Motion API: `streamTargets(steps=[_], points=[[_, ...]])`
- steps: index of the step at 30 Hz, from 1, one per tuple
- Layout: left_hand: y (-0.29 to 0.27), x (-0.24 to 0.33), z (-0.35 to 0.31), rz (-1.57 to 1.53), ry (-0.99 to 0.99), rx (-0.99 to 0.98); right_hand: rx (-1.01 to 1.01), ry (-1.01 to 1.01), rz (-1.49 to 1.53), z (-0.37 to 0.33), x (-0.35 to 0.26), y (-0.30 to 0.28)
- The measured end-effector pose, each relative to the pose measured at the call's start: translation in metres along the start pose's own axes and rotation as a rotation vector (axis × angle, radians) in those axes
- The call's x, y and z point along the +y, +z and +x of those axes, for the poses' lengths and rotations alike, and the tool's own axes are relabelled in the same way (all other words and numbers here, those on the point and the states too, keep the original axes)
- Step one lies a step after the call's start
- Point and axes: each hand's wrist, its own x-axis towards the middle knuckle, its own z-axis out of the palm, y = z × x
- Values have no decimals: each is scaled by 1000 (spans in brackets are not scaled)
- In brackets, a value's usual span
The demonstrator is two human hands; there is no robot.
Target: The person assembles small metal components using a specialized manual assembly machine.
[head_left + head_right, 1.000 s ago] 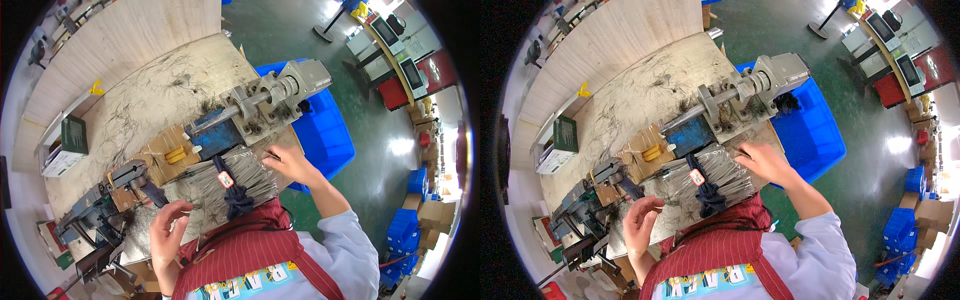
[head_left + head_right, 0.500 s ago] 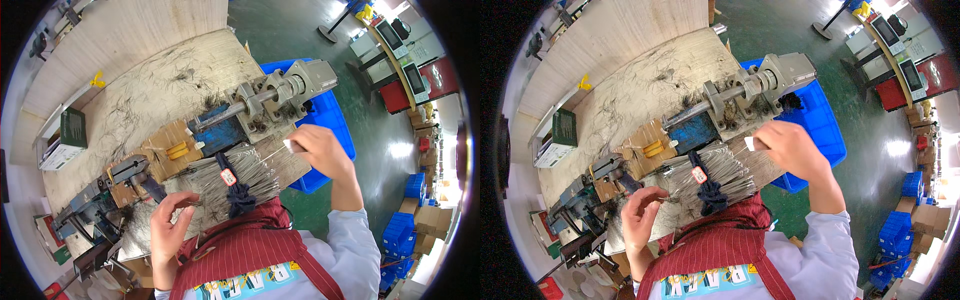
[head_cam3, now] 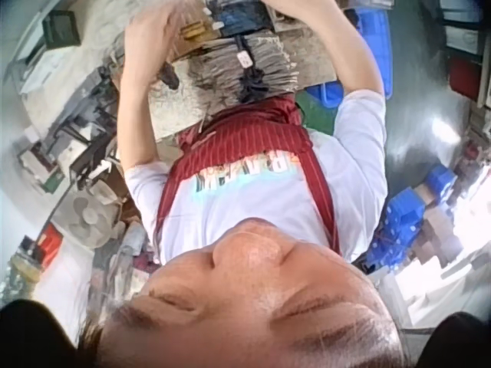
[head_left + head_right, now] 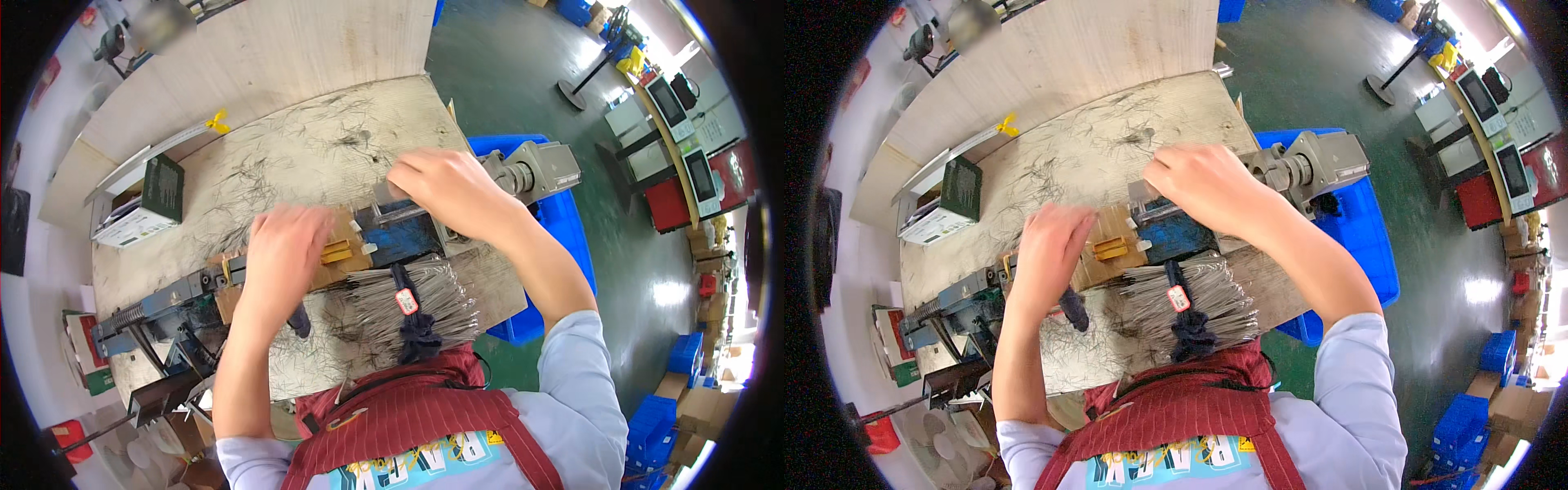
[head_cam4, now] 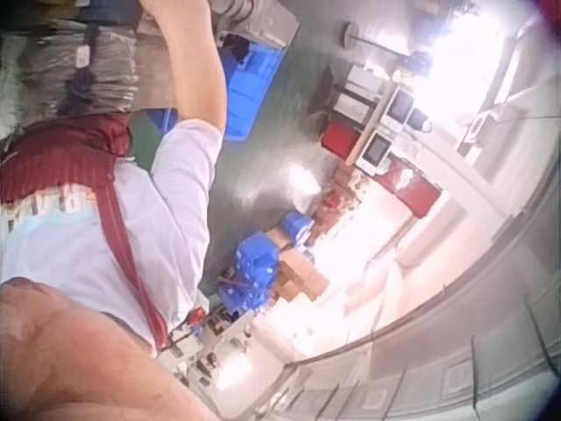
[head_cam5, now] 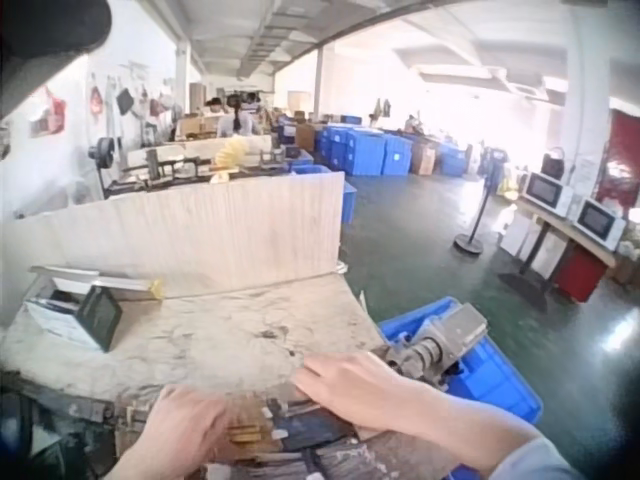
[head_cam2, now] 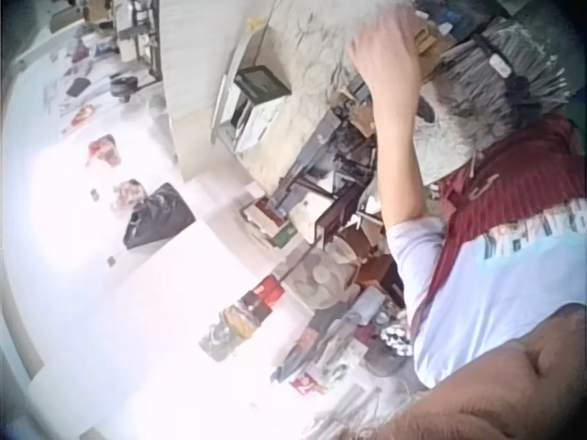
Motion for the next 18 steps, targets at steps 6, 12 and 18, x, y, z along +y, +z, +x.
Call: streamTargets(steps=[6, 12, 18], points=[[-13, -16, -2, -42, 22, -141, -293, -5, 131, 21, 14, 7], [-22, -17, -29, -27, -29, -171, 53, -410, -84, 28, -60, 37], [-14, -4, -92, -147, -346, 372, -26, -458, 88, 43, -63, 55]])
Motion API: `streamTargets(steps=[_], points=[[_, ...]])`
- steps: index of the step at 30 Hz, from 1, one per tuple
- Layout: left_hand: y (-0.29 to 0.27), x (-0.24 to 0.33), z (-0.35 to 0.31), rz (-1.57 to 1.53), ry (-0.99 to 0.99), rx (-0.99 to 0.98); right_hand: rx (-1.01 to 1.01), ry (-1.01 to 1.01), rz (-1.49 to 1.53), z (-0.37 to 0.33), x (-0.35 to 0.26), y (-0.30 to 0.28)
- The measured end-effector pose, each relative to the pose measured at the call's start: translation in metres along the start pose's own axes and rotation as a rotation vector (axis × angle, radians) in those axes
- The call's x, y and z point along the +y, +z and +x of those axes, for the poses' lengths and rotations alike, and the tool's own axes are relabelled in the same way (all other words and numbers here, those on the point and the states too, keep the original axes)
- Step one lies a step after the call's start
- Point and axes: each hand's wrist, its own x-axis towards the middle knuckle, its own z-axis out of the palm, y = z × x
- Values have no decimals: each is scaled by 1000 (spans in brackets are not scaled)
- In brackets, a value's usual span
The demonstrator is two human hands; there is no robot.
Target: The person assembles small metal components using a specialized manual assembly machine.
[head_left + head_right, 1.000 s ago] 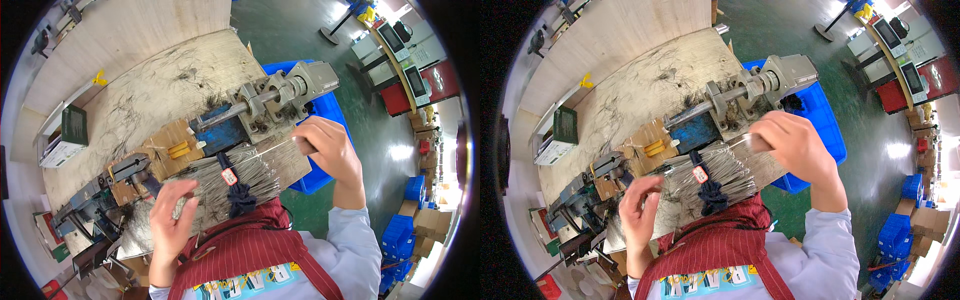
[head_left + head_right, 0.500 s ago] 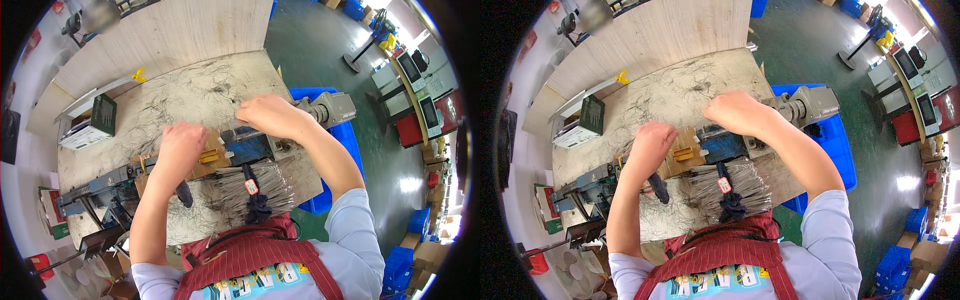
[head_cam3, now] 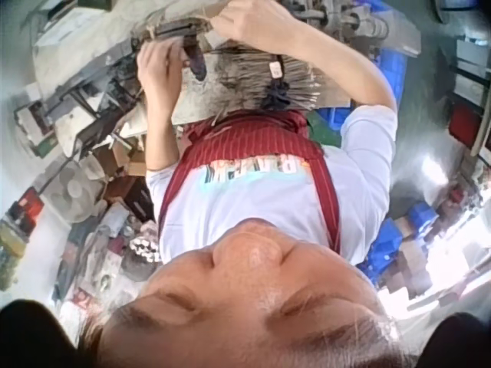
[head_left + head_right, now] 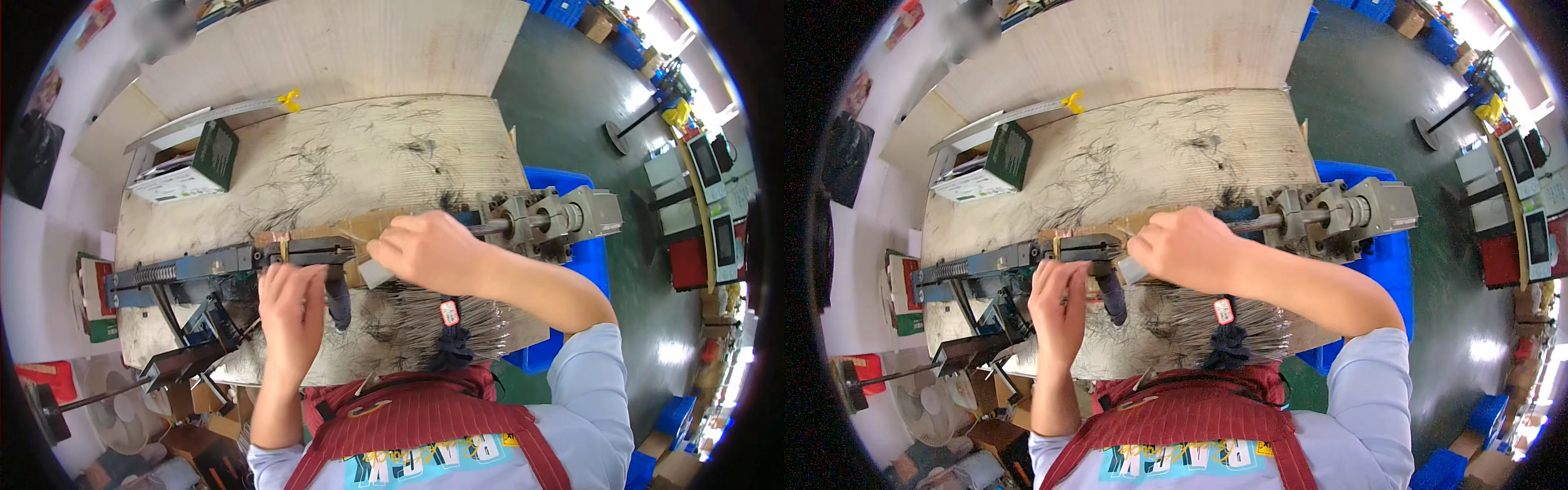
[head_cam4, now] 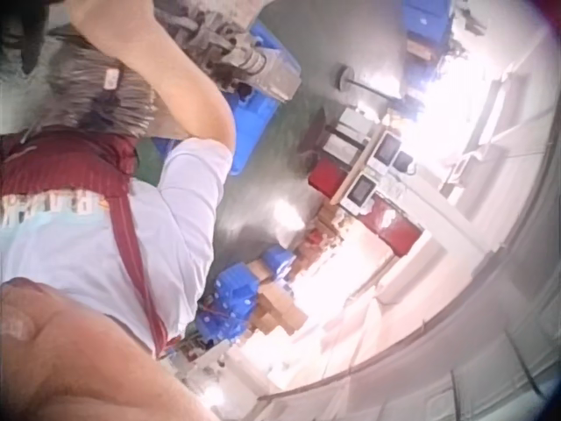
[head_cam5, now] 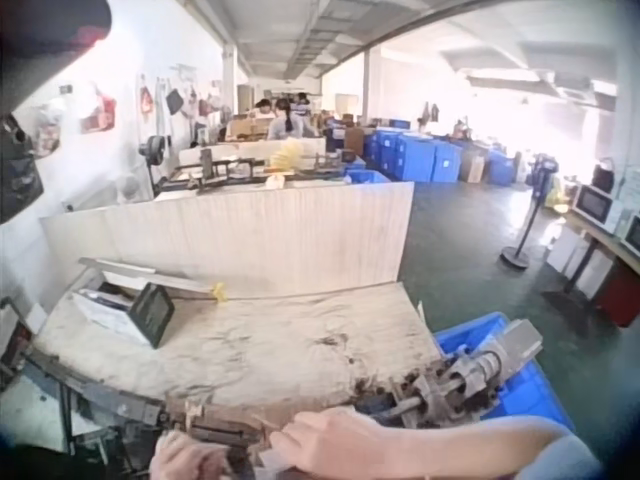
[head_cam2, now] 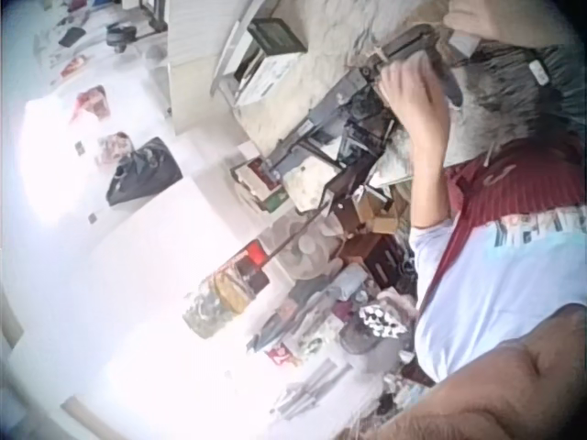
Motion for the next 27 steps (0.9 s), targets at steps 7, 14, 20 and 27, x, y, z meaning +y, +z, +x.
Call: streamTargets(steps=[7, 14, 20, 27], points=[[45, -31, -62, -142, -317, 6, -472, 369, 609, 41, 26, -3], [71, -23, -65, -815, -589, -147, -268, 216, 291, 31, 11, 18], [55, -45, -64, -337, -440, -261, -297, 351, 387, 33, 4, 15], [-68, -48, 5, -634, -660, -631, -540, 473, 674, 49, 25, 13]])
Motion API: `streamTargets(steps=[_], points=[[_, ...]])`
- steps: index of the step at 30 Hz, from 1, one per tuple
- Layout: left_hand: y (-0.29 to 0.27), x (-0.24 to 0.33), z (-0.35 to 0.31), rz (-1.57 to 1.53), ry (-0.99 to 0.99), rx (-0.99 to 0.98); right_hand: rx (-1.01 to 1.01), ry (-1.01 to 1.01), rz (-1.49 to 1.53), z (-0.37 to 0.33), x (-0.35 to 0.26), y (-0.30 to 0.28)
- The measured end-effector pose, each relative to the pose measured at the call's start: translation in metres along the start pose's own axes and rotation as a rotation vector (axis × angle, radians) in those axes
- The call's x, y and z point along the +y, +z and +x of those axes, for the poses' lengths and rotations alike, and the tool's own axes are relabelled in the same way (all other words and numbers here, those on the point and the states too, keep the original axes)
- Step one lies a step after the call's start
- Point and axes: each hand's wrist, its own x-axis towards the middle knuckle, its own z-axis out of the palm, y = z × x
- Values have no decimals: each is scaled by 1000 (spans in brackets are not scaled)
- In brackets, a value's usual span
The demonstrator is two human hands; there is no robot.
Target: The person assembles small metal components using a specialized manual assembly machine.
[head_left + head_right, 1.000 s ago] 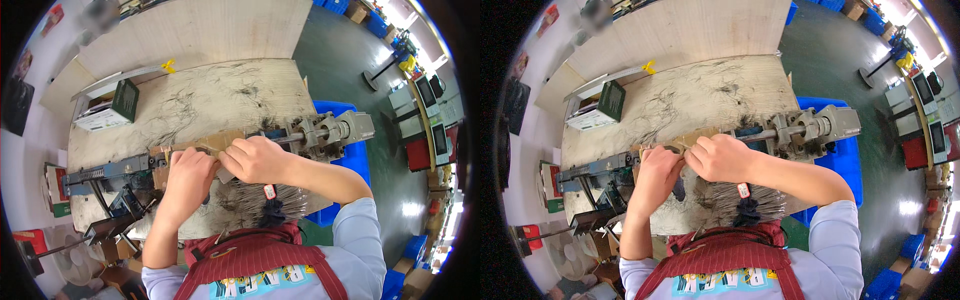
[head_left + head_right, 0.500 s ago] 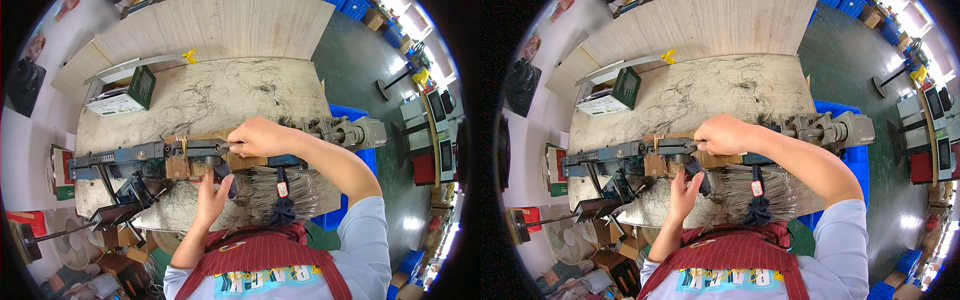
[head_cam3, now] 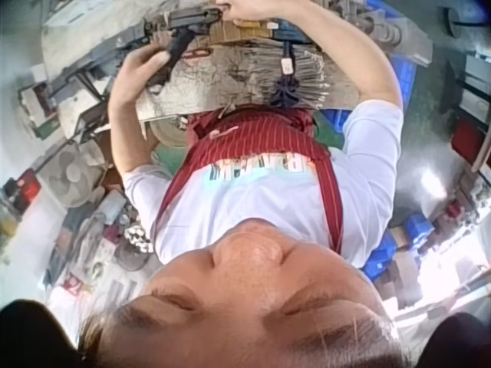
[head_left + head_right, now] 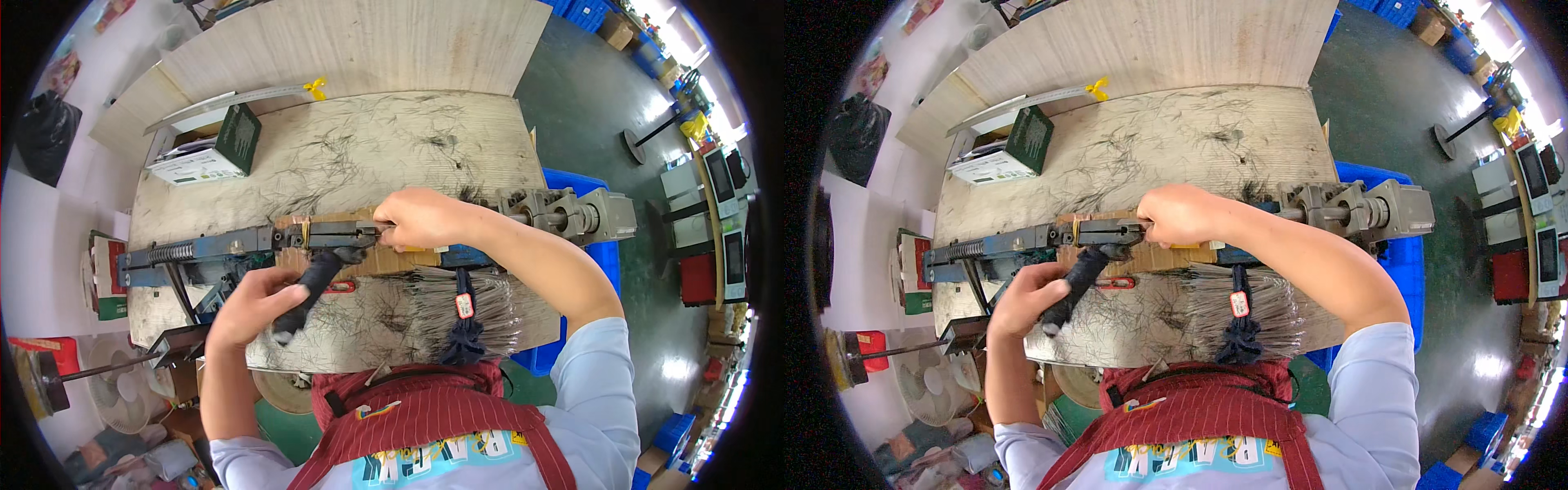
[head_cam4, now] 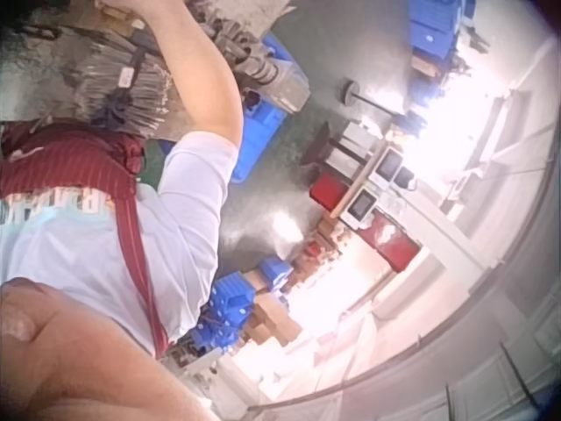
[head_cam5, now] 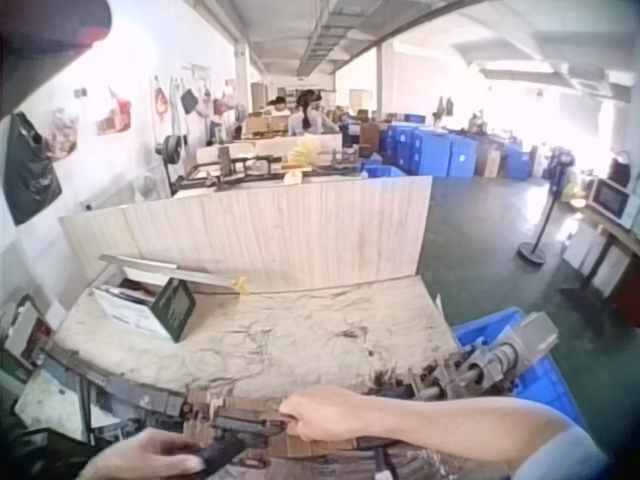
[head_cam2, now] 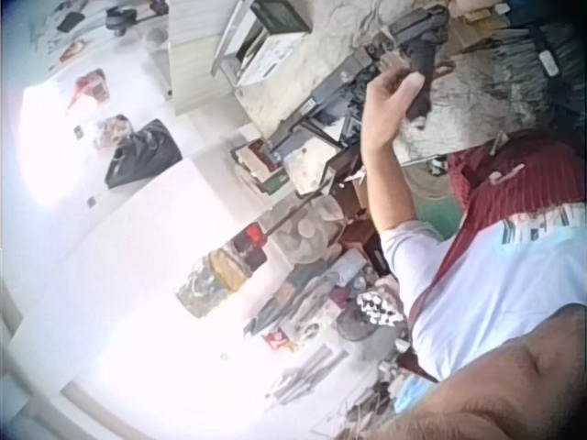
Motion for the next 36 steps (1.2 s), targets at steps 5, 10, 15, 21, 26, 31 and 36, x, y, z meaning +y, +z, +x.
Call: streamTargets(steps=[5, 10, 15, 21, 26, 31, 36], points=[[87, -20, 3, -349, -89, -43, 188, -124, -239, -7, -5, 10], [159, -28, 27, -605, -182, 45, 494, -226, -531, -29, -12, 36], [188, -98, 29, 44, 248, 452, 136, -173, -518, -58, -13, 94], [164, -102, 30, 244, 76, 398, 240, -169, -273, -45, -3, 93], [116, -115, -26, -169, 110, 626, 766, -109, -620, -47, 33, 97], [72, -134, -51, -39, -107, 1069, 641, -85, -564, -38, 53, 91], [56, -148, -34, 515, -113, 1151, 651, -110, -453, -50, 50, 100]])
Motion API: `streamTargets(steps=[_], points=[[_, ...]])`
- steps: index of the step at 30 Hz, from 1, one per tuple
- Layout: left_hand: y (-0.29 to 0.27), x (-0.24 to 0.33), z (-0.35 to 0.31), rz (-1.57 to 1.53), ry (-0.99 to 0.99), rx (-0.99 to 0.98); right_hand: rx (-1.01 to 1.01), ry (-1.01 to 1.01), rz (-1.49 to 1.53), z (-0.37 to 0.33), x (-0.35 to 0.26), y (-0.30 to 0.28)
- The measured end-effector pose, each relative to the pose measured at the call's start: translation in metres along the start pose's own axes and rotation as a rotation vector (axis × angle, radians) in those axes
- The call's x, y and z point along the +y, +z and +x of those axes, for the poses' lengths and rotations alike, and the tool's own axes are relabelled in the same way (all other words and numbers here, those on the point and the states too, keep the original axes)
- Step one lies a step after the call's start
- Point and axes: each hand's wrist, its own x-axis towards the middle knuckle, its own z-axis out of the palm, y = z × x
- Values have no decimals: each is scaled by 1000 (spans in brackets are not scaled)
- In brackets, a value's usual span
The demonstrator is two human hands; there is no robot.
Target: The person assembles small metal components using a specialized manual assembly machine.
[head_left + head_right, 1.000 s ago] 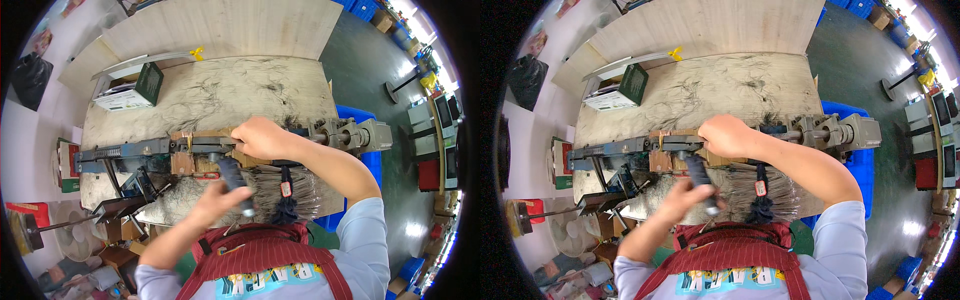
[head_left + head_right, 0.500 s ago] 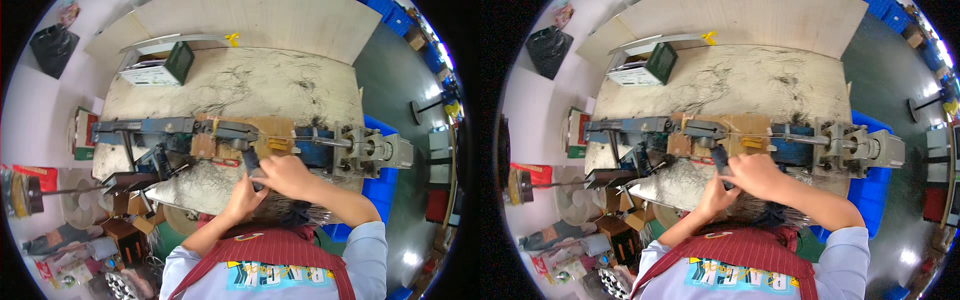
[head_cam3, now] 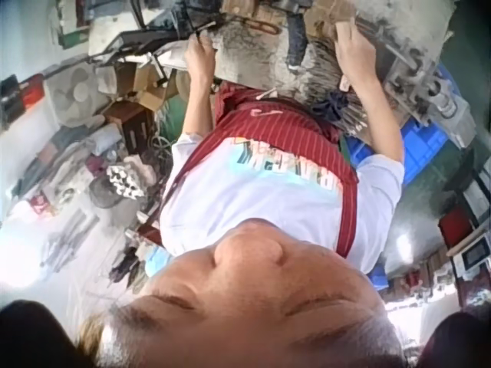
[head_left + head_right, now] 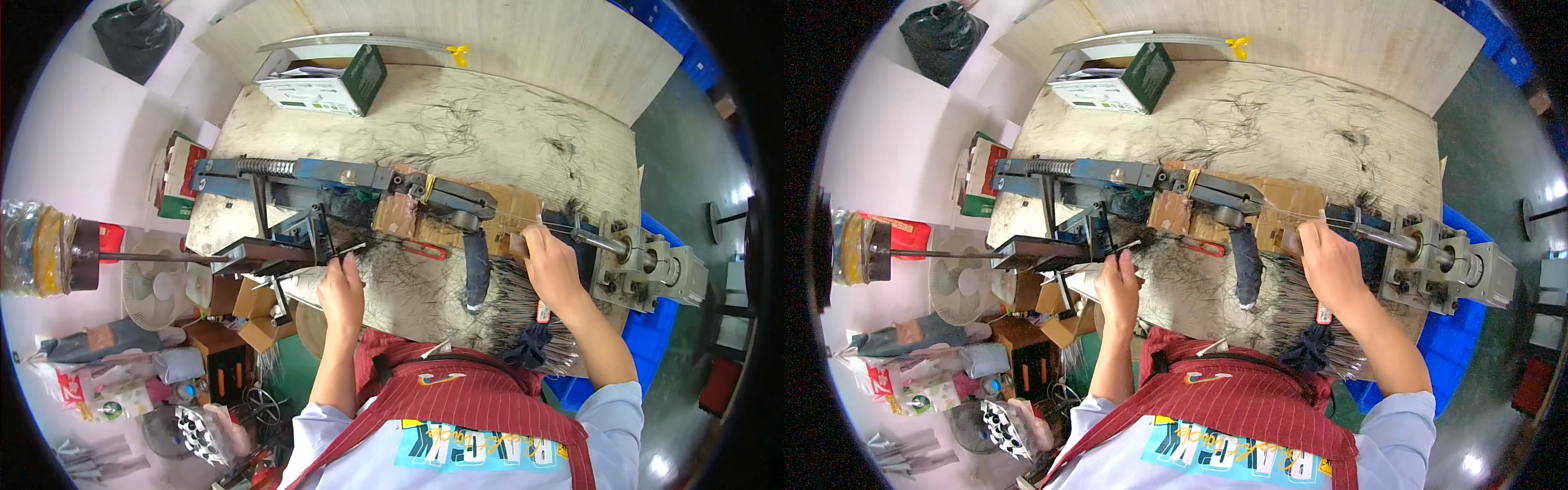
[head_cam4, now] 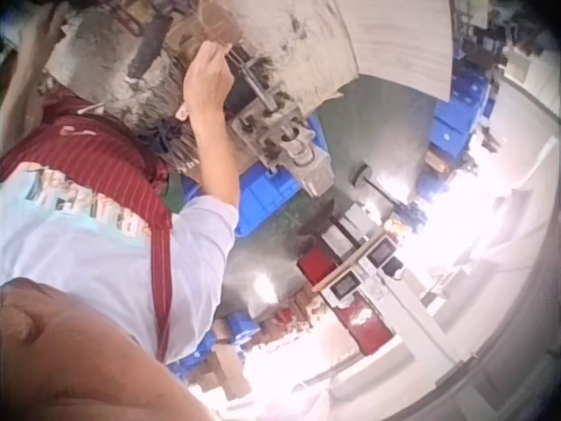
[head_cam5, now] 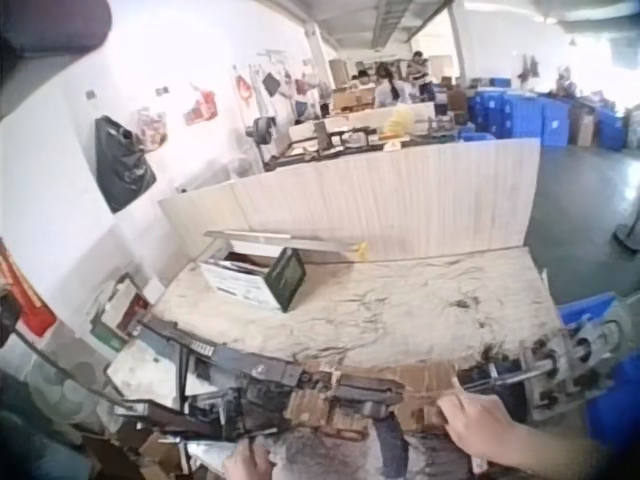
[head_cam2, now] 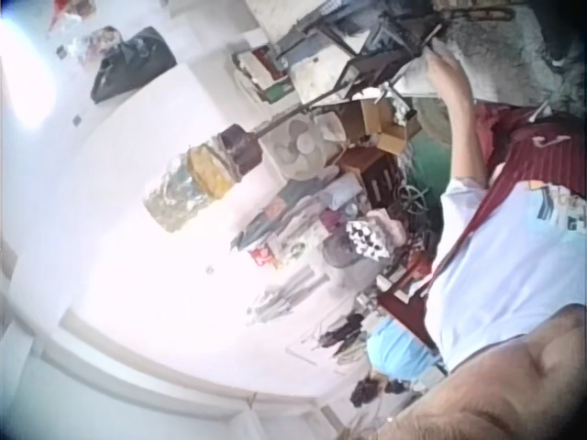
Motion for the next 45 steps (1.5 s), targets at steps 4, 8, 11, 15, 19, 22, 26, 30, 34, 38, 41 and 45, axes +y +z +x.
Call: streamTargets(steps=[4, 8, 11, 15, 19, 22, 26, 30, 34, 38, 41, 45], points=[[12, -15, 2, -144, 62, 51, 15, 87, 337, -16, -1, -13], [5, -10, -5, -390, -103, 12, -198, 296, 714, -27, -10, -45], [-8, 23, -24, -434, -67, -156, -12, 186, 578, -46, -4, -62], [-13, 124, -44, -744, 77, -1025, 41, 656, 998, -52, -2, -88], [40, 202, -42, -1020, -99, -1338, 232, 615, 1067, -30, -7, -95], [74, 217, -29, -1161, -367, -1211, 268, 490, 804, -26, -3, -90], [80, 211, -36, -1195, -408, -985, 320, 237, 450, -10, -5, -89], [88, 204, -46, -1269, -324, -795, 155, 106, 286, -10, -11, -61], [86, 207, -49, -1254, -322, -729, 289, -36, 163, -6, -15, -55], [85, 205, -47, -1225, -275, -759, -115, 276, 304, 18, -1, -89], [82, 207, -47, -1217, -302, -775, 237, -8, 58, 48, 14, -94], [82, 208, -49, -1249, -323, -817, -282, 98, 25, 66, 25, -84]])
